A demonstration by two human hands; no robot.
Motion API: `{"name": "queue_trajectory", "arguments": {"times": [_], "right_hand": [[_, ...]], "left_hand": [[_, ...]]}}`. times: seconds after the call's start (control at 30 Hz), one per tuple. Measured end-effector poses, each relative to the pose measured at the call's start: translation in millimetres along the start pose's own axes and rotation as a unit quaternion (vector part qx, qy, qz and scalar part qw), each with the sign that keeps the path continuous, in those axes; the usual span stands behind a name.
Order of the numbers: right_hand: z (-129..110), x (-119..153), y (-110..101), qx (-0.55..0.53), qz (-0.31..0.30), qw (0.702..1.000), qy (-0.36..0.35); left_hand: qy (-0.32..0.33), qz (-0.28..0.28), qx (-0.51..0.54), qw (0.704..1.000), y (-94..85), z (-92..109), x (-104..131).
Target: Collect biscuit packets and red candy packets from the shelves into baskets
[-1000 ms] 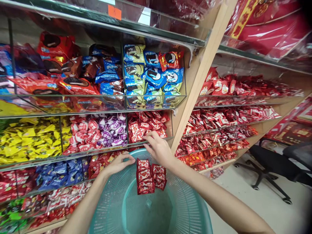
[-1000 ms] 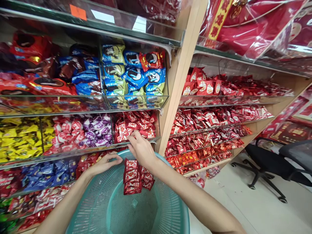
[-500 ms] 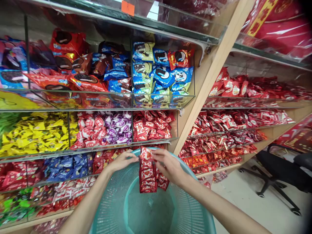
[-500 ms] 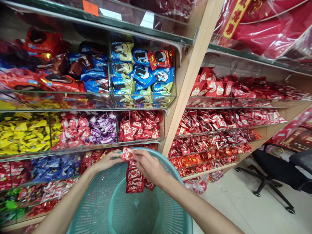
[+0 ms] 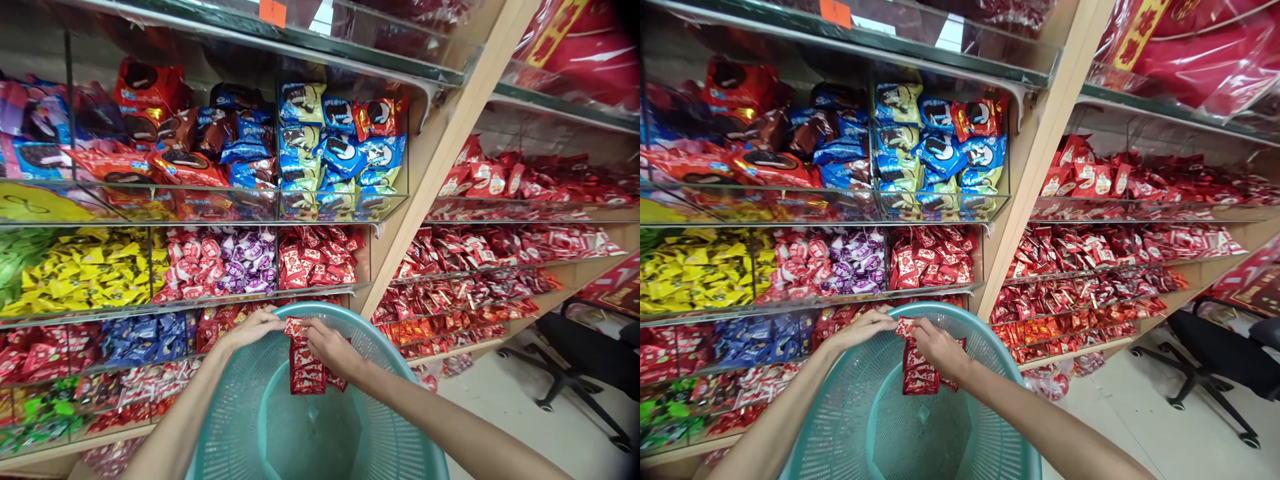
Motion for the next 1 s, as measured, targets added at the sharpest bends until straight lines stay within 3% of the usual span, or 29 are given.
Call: {"name": "queue_trajectory", "arguments": {"times": [0.6, 1.0], "right_hand": [[4.2, 2.5, 4.5, -0.018, -0.013, 0.999, 0.026], [1.7, 4.6, 7.6, 0.015, -0.009, 1.0, -0.001]], "left_hand": [[0.023, -0.048, 0.004, 0.999, -1.9, 4.9, -2.1], [0.023, -0.048, 0.029, 0.998, -1.8, 6.9, -0.9]]}}
Point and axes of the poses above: each hand's wrist, its own x-axis away from the middle knuckle, its own y-axis out of the palm, z = x × y, the point moved 7 cm from there along -x, towards the middle knuckle, and after that the axes turned 9 degrees about x, right-handed, at the moved point
